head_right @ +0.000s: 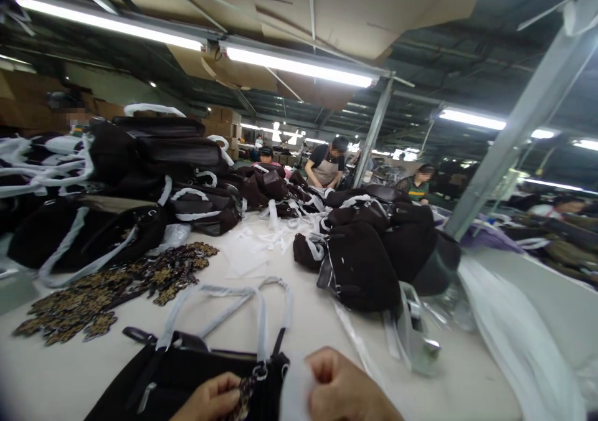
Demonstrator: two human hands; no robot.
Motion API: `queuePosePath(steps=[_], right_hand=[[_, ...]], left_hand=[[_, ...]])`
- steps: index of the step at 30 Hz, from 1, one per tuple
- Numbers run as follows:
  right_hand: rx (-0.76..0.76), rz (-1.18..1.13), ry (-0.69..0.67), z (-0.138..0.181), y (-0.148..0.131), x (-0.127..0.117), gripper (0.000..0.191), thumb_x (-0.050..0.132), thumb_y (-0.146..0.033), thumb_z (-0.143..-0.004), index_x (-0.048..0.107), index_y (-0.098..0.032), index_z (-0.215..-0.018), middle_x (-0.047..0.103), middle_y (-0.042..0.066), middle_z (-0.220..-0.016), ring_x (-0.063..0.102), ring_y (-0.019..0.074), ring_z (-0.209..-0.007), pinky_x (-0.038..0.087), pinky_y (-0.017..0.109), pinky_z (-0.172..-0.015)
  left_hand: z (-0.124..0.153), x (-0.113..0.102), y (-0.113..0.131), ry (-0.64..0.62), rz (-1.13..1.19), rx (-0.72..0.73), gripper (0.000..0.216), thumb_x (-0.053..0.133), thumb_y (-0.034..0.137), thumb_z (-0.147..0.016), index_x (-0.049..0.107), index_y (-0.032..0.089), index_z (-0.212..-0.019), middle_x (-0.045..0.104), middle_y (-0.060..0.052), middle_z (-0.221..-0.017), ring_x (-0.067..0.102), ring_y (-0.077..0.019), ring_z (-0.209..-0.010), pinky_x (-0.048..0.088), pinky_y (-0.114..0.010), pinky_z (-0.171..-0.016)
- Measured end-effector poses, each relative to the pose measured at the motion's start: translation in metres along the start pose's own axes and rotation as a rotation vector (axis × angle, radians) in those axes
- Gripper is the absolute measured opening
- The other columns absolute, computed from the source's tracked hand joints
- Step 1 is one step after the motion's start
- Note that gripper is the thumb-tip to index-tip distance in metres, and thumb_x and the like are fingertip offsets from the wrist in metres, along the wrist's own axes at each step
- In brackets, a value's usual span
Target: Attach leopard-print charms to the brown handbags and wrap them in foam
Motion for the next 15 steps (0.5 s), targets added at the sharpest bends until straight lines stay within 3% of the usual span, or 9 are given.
queuePosePath(steps=[1, 3, 6, 8, 10, 15], right_hand=[[0.08, 0.129, -0.097, -0.005, 0.017, 0.018, 0.044, 0.086, -0.053, -0.051, 0.068, -0.016, -0.066, 0.052, -0.004, -0.051, 0.04, 0.0061, -0.042, 0.033, 0.019, -0.045], [0.149, 0.416, -0.168, -0.022, 0.048, 0.042, 0.029, 0.083, -0.04, -0.058, 0.069, -0.018, -0.068, 0.052, -0.006, -0.054, 0.037, 0.0055, -0.045, 0.026, 0.018, -0.044], [0.01, 0.668, -0.017, -0.059, 0.075, 0.051, 0.011, 0.076, -0.025, -0.061, 0.067, -0.019, -0.063, 0.052, -0.007, -0.054, 0.039, 0.0075, -0.05, 0.026, 0.02, -0.046], [-0.099, 0.595, 0.136, -0.079, 0.086, 0.046, 0.008, 0.072, -0.019, -0.06, 0.069, -0.02, -0.067, 0.058, -0.006, -0.061, 0.044, 0.009, -0.056, 0.03, 0.021, -0.051], [-0.117, 0.45, 0.242, -0.092, 0.097, 0.035, 0.01, 0.073, -0.019, -0.06, 0.07, -0.018, -0.07, 0.063, -0.004, -0.066, 0.048, 0.0109, -0.06, 0.033, 0.022, -0.056], [-0.04, 0.192, 0.27, -0.091, 0.108, 0.021, 0.021, 0.072, -0.034, -0.07, 0.072, -0.014, -0.077, 0.068, 0.0, -0.071, 0.053, 0.0123, -0.061, 0.039, 0.025, -0.06]], left_hand=[[0.006, 0.002, 0.006, 0.007, 0.017, -0.049, 0.055, 0.081, 0.064, -0.056, 0.062, 0.019, -0.081, 0.067, -0.003, -0.07, 0.06, -0.0151, -0.054, 0.04, -0.022, -0.044], [0.016, 0.006, 0.026, 0.019, -0.012, -0.072, 0.047, 0.082, 0.052, -0.061, 0.062, 0.016, -0.082, 0.065, -0.002, -0.071, 0.061, -0.0127, -0.054, 0.035, -0.017, -0.038], [0.022, 0.016, 0.053, -0.039, -0.063, -0.121, 0.039, 0.082, 0.041, -0.065, 0.062, 0.012, -0.083, 0.063, -0.001, -0.071, 0.063, -0.0113, -0.056, 0.037, -0.014, -0.037], [0.022, 0.021, 0.063, -0.069, -0.102, -0.152, 0.034, 0.081, 0.036, -0.068, 0.062, 0.012, -0.085, 0.064, -0.002, -0.07, 0.064, -0.0109, -0.056, 0.038, -0.013, -0.036], [0.024, 0.025, 0.066, -0.084, -0.135, -0.189, 0.031, 0.08, 0.033, -0.07, 0.061, 0.012, -0.084, 0.065, -0.003, -0.072, 0.065, -0.0119, -0.057, 0.038, -0.013, -0.035], [0.032, 0.025, 0.055, -0.09, -0.12, -0.258, 0.03, 0.079, 0.027, -0.074, 0.058, 0.014, -0.09, 0.065, -0.003, -0.077, 0.068, -0.0138, -0.061, 0.043, -0.013, -0.037]])
Point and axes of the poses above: each hand's wrist, its own z-axis away from the middle knuckle, its own x-axis out of the palm, y = z × x, the point moved 6 cm from there along -z, towards the middle knuckle
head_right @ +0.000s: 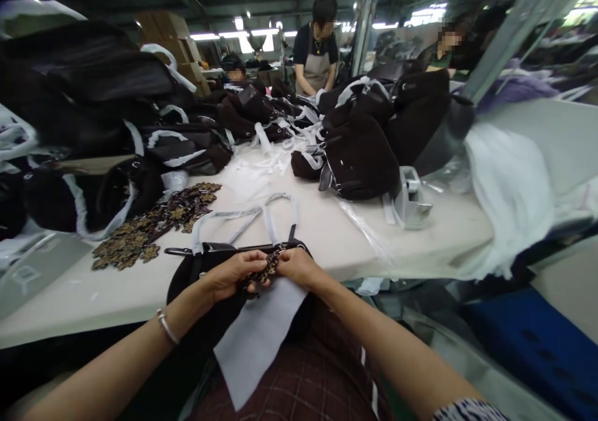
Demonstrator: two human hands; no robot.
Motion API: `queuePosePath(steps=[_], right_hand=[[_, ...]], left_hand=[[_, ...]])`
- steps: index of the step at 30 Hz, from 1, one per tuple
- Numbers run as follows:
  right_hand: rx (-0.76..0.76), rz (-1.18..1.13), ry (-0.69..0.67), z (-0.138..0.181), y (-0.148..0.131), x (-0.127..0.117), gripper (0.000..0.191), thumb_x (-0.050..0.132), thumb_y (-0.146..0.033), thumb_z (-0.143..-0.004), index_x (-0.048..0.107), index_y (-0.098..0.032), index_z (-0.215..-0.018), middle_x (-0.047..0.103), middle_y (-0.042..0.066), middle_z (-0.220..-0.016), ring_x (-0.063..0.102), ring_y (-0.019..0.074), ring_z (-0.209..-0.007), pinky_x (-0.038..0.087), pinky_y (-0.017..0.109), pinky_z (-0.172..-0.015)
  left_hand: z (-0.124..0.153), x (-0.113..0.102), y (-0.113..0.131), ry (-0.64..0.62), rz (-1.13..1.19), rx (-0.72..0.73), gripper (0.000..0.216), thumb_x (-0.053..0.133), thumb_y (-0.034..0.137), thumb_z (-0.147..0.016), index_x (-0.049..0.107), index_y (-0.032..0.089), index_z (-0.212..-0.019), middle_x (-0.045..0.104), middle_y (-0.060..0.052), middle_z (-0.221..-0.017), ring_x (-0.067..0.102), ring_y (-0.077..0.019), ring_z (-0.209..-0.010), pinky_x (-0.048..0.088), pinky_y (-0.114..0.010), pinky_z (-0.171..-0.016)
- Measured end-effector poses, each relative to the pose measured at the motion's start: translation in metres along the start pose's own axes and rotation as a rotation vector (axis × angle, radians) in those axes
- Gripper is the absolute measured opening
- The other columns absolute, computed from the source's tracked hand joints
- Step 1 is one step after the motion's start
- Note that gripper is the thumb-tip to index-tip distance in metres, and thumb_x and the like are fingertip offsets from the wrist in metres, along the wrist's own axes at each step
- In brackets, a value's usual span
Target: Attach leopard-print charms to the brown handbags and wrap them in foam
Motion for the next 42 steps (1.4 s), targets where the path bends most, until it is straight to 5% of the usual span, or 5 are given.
queuePosePath(steps=[6, 12, 21, 33, 42], right_hand=[[0.083, -0.808, -0.236, 0.059, -0.007, 0.008, 0.046, 0.079, -0.032, -0.072, 0.067, -0.014, -0.114, 0.073, 0.011, -0.107, 0.068, 0.0192, -0.09, 0.049, 0.032, -0.088], [0.262, -1.189, 0.019, 0.077, 0.021, 0.028, 0.039, 0.074, -0.024, -0.076, 0.068, -0.007, -0.111, 0.075, 0.015, -0.103, 0.07, 0.0236, -0.093, 0.05, 0.038, -0.096], [0.295, -1.159, 0.326, 0.033, 0.033, 0.05, 0.014, 0.056, -0.009, -0.083, 0.069, -0.011, -0.087, 0.074, 0.01, -0.074, 0.071, 0.0224, -0.071, 0.056, 0.037, -0.077], [0.19, -1.231, 0.194, 0.031, 0.017, 0.046, 0.028, 0.079, -0.023, -0.073, 0.069, -0.013, -0.097, 0.076, 0.008, -0.088, 0.069, 0.0208, -0.075, 0.057, 0.033, -0.072], [0.197, -1.136, 0.322, 0.025, 0.03, 0.04, 0.041, 0.09, -0.018, -0.055, 0.071, -0.012, -0.092, 0.076, 0.007, -0.084, 0.069, 0.0208, -0.074, 0.056, 0.035, -0.077]], left_hand=[[-0.005, -0.007, -0.011, 0.052, 0.131, 0.027, 0.029, 0.08, 0.023, -0.072, 0.057, 0.013, -0.087, 0.061, 0.0, -0.073, 0.067, -0.0127, -0.059, 0.048, -0.014, -0.041], [-0.006, -0.007, -0.013, 0.094, 0.041, 0.057, 0.03, 0.08, 0.029, -0.07, 0.06, 0.013, -0.086, 0.064, -0.002, -0.076, 0.068, -0.0136, -0.061, 0.049, -0.015, -0.042], [0.026, 0.0, 0.028, 0.411, -0.659, 0.396, 0.034, 0.069, 0.028, -0.076, 0.07, 0.018, -0.109, 0.043, -0.013, -0.145, 0.061, -0.0055, -0.058, 0.053, -0.02, -0.043], [0.035, 0.004, -0.021, 0.539, -0.513, 0.318, 0.056, 0.065, 0.028, -0.08, 0.042, 0.023, -0.131, 0.057, 0.006, -0.077, 0.058, -0.0113, -0.048, 0.049, -0.023, -0.046], [0.051, -0.027, -0.002, 0.745, -0.771, 0.521, 0.059, 0.072, 0.035, -0.078, 0.05, 0.02, -0.13, 0.059, -0.011, -0.124, 0.057, -0.0263, -0.115, 0.047, -0.041, -0.096]])
Point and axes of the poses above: each hand's wrist, its own z-axis away from the middle knuckle, its own x-axis out of the palm, y = z × x, the point moved 6 cm from there along -z, towards the middle knuckle
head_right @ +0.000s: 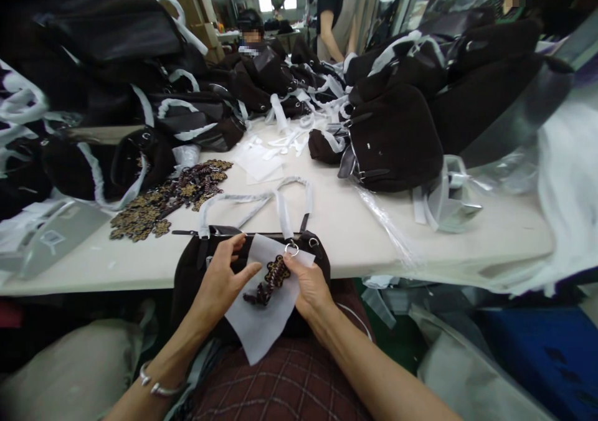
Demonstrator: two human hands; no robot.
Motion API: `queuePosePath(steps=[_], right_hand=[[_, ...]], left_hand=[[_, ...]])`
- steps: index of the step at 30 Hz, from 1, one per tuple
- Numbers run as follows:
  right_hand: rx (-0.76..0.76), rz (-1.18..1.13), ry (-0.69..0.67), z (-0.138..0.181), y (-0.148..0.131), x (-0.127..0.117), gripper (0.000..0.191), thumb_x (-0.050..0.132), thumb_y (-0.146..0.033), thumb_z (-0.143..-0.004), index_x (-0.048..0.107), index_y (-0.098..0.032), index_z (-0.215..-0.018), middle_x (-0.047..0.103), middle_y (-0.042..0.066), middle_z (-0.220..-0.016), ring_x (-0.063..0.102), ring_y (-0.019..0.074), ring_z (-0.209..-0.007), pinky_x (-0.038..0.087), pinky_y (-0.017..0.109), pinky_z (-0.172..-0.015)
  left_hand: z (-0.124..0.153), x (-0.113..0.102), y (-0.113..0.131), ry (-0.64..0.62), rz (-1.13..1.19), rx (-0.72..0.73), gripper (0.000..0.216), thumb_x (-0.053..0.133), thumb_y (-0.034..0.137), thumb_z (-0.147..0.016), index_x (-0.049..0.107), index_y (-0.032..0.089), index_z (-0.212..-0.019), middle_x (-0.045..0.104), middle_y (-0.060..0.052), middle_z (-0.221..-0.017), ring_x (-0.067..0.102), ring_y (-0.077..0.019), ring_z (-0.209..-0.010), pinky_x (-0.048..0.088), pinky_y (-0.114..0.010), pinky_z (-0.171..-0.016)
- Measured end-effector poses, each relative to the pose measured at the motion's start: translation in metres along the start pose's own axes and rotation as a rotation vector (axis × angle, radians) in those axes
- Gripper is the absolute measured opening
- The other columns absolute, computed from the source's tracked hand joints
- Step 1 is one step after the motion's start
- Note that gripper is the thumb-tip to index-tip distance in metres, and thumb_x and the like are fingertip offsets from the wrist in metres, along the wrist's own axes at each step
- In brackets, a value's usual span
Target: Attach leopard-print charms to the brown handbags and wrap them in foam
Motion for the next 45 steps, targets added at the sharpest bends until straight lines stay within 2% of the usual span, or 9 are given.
queuePosePath(steps=[5, 10, 14, 19, 27, 32, 36, 40, 45], right_hand=[[-0.038, 0.018, 0.015, 0.0, 0.0, -0.001, 0.041, 0.092, -0.02, -0.051, 0.073, -0.013, -0.086, 0.075, 0.005, -0.078, 0.068, 0.0194, -0.07, 0.056, 0.034, -0.073], [-0.053, 0.149, -0.04, 0.001, -0.003, -0.002, 0.042, 0.093, -0.028, -0.051, 0.074, -0.011, -0.084, 0.075, 0.007, -0.079, 0.067, 0.0194, -0.07, 0.054, 0.033, -0.072], [-0.17, 0.216, 0.011, -0.002, -0.006, -0.004, 0.037, 0.091, -0.028, -0.051, 0.075, -0.012, -0.08, 0.074, 0.003, -0.076, 0.064, 0.0163, -0.069, 0.051, 0.029, -0.07], [-0.183, 0.146, 0.123, -0.005, 0.002, -0.007, 0.035, 0.091, -0.025, -0.046, 0.074, -0.013, -0.074, 0.073, 0.001, -0.069, 0.062, 0.0151, -0.064, 0.05, 0.029, -0.066], [-0.136, 0.032, 0.113, 0.009, 0.007, -0.004, 0.035, 0.09, -0.033, -0.054, 0.073, -0.014, -0.078, 0.074, 0.004, -0.076, 0.065, 0.0163, -0.068, 0.052, 0.028, -0.066], [-0.146, 0.096, 0.029, 0.011, 0.004, 0.0, 0.036, 0.09, -0.027, -0.056, 0.074, -0.014, -0.085, 0.075, 0.005, -0.087, 0.067, 0.0161, -0.078, 0.053, 0.029, -0.079], [-0.165, 0.121, 0.073, 0.006, -0.001, -0.007, 0.035, 0.092, -0.028, -0.052, 0.074, -0.013, -0.078, 0.074, 0.004, -0.078, 0.065, 0.0155, -0.071, 0.053, 0.029, -0.073], [-0.128, 0.133, 0.013, 0.005, -0.005, -0.002, 0.039, 0.092, -0.031, -0.051, 0.073, -0.013, -0.08, 0.073, 0.002, -0.072, 0.062, 0.0159, -0.064, 0.053, 0.031, -0.066], [-0.199, 0.221, 0.05, 0.007, -0.008, 0.0, 0.04, 0.09, -0.036, -0.053, 0.075, -0.013, -0.082, 0.075, 0.004, -0.078, 0.064, 0.0169, -0.07, 0.053, 0.031, -0.071]], left_hand=[[-0.011, 0.014, -0.003, -0.306, 0.068, -0.11, 0.032, 0.07, 0.037, -0.077, 0.06, 0.018, -0.1, 0.068, -0.003, -0.09, 0.063, -0.0214, -0.084, 0.048, -0.031, -0.075], [-0.002, 0.016, 0.022, -0.221, -0.078, -0.006, 0.013, 0.062, 0.028, -0.083, 0.057, 0.02, -0.093, 0.065, -0.001, -0.086, 0.061, -0.0194, -0.081, 0.045, -0.03, -0.075], [0.014, 0.025, 0.045, -0.207, -0.31, 0.176, 0.019, 0.051, 0.022, -0.093, 0.059, 0.022, -0.11, 0.062, -0.005, -0.103, 0.062, -0.0205, -0.095, 0.048, -0.031, -0.084], [0.041, 0.052, 0.039, -0.21, -0.669, 0.349, 0.046, 0.04, 0.007, -0.092, 0.043, 0.011, -0.138, 0.061, -0.01, -0.1, 0.063, -0.0215, -0.086, 0.055, -0.031, -0.072], [0.044, 0.064, 0.034, -0.159, -0.805, 0.491, 0.053, 0.037, 0.0, -0.088, 0.039, 0.01, -0.14, 0.064, -0.011, -0.099, 0.064, -0.0198, -0.084, 0.055, -0.03, -0.075], [0.043, 0.065, 0.038, -0.221, -0.657, 0.398, 0.046, 0.035, 0.002, -0.09, 0.049, 0.01, -0.133, 0.062, -0.012, -0.099, 0.063, -0.0221, -0.089, 0.055, -0.034, -0.078], [0.043, 0.046, 0.041, -0.299, -0.25, 0.325, 0.045, 0.048, 0.018, -0.093, 0.046, 0.019, -0.138, 0.061, -0.009, -0.107, 0.062, -0.0203, -0.097, 0.053, -0.032, -0.086], [0.02, 0.018, 0.024, -0.179, -0.013, 0.102, 0.025, 0.054, 0.03, -0.092, 0.064, 0.019, -0.112, 0.06, -0.006, -0.098, 0.059, -0.0184, -0.085, 0.05, -0.03, -0.081], [0.01, 0.05, -0.004, -0.418, 0.307, -0.125, 0.034, 0.056, 0.047, -0.089, 0.065, 0.015, -0.097, 0.064, -0.003, -0.086, 0.058, -0.0183, -0.079, 0.046, -0.026, -0.07]])
Point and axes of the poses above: each hand's wrist, its own z-axis away from the middle knuckle, its own x-axis out of the palm, y = z × x, the point moved 6 cm from there along -z, towards the middle knuckle
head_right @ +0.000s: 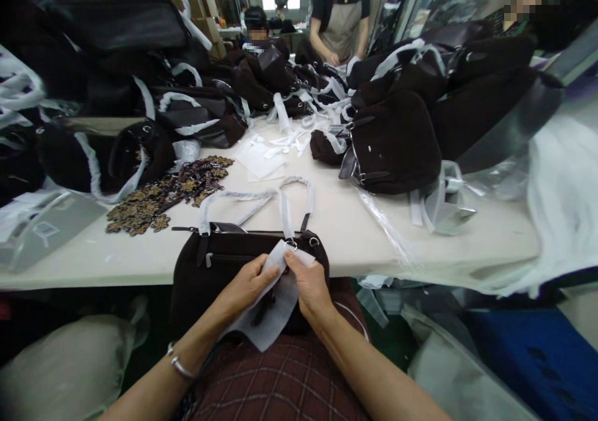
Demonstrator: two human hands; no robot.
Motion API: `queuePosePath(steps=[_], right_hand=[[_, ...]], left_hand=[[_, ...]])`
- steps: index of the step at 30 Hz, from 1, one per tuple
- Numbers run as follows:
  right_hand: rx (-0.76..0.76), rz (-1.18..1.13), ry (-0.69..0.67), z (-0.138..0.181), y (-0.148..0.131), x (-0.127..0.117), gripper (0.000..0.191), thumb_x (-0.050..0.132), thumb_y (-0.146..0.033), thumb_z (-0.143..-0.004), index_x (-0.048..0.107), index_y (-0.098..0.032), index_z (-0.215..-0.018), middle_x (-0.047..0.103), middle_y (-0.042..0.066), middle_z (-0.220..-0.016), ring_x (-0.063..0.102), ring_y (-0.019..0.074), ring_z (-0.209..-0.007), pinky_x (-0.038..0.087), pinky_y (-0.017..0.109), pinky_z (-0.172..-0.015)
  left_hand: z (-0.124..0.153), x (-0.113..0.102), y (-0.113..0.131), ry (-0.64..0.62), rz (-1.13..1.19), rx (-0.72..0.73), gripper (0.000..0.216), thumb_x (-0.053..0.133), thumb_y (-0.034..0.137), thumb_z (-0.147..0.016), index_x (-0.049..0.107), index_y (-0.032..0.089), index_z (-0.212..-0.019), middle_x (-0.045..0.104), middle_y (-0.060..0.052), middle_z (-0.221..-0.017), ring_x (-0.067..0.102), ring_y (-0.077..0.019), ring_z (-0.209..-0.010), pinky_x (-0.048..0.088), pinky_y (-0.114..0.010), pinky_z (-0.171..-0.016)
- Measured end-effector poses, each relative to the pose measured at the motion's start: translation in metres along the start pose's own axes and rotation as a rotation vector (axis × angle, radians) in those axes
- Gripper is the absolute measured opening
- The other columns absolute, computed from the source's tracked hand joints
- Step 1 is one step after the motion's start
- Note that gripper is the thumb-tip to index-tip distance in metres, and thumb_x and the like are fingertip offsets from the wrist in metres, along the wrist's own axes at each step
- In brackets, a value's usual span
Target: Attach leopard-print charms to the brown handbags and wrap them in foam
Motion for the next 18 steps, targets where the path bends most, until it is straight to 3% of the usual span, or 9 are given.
queuePosePath(steps=[4, 8, 12, 14, 16, 18], right_hand=[[-0.081, 0.217, 0.046, -0.001, -0.003, -0.01, 0.037, 0.084, -0.045, -0.062, 0.075, -0.015, -0.08, 0.071, 0.002, -0.071, 0.06, 0.0161, -0.063, 0.049, 0.029, -0.06], [-0.094, 0.377, -0.056, -0.003, -0.003, -0.018, 0.039, 0.079, -0.05, -0.068, 0.074, -0.013, -0.08, 0.069, 0.002, -0.069, 0.055, 0.0138, -0.059, 0.042, 0.025, -0.053], [-0.075, 0.477, -0.073, 0.001, -0.003, -0.027, 0.041, 0.079, -0.05, -0.068, 0.072, -0.011, -0.08, 0.065, 0.002, -0.065, 0.052, 0.0121, -0.056, 0.041, 0.024, -0.051], [-0.051, 0.499, -0.117, 0.006, -0.006, -0.03, 0.044, 0.078, -0.05, -0.071, 0.072, -0.011, -0.092, 0.069, 0.005, -0.074, 0.059, 0.0155, -0.061, 0.048, 0.027, -0.055], [-0.031, 0.533, -0.201, 0.014, -0.013, -0.035, 0.053, 0.074, -0.049, -0.076, 0.066, -0.015, -0.116, 0.071, 0.006, -0.084, 0.066, 0.0205, -0.07, 0.055, 0.034, -0.063], [-0.142, 0.649, -0.271, 0.019, -0.03, -0.042, 0.064, 0.075, -0.042, -0.077, 0.055, -0.022, -0.134, 0.072, 0.007, -0.096, 0.069, 0.0238, -0.082, 0.058, 0.042, -0.075]], left_hand=[[-0.003, 0.011, -0.01, 0.068, 0.18, -0.059, 0.037, 0.063, 0.049, -0.083, 0.065, 0.015, -0.098, 0.065, -0.001, -0.082, 0.056, -0.0156, -0.071, 0.044, -0.024, -0.063], [-0.001, 0.005, -0.005, 0.157, 0.051, -0.041, 0.028, 0.066, 0.044, -0.081, 0.066, 0.018, -0.091, 0.066, 0.0, -0.081, 0.058, -0.0167, -0.074, 0.044, -0.023, -0.064], [-0.002, 0.004, -0.01, 0.141, -0.013, -0.073, 0.021, 0.066, 0.038, -0.079, 0.064, 0.017, -0.082, 0.063, 0.002, -0.073, 0.056, -0.0155, -0.069, 0.04, -0.022, -0.06], [-0.003, 0.004, -0.015, 0.126, 0.083, -0.117, 0.02, 0.066, 0.036, -0.078, 0.063, 0.017, -0.08, 0.061, 0.002, -0.071, 0.054, -0.0139, -0.066, 0.039, -0.021, -0.057], [-0.005, 0.006, -0.02, 0.09, 0.253, -0.185, 0.021, 0.067, 0.036, -0.076, 0.06, 0.016, -0.079, 0.057, 0.004, -0.068, 0.05, -0.0115, -0.06, 0.037, -0.02, -0.054], [-0.006, 0.01, -0.023, 0.027, 0.43, -0.244, 0.024, 0.07, 0.036, -0.074, 0.058, 0.016, -0.079, 0.055, 0.005, -0.065, 0.047, -0.0093, -0.054, 0.034, -0.02, -0.05]])
Point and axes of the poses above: each hand's wrist, its own z-axis away from the middle knuckle, its own x-axis out of the palm, y = z × x, the point moved 6 cm from there along -z, towards the middle knuckle
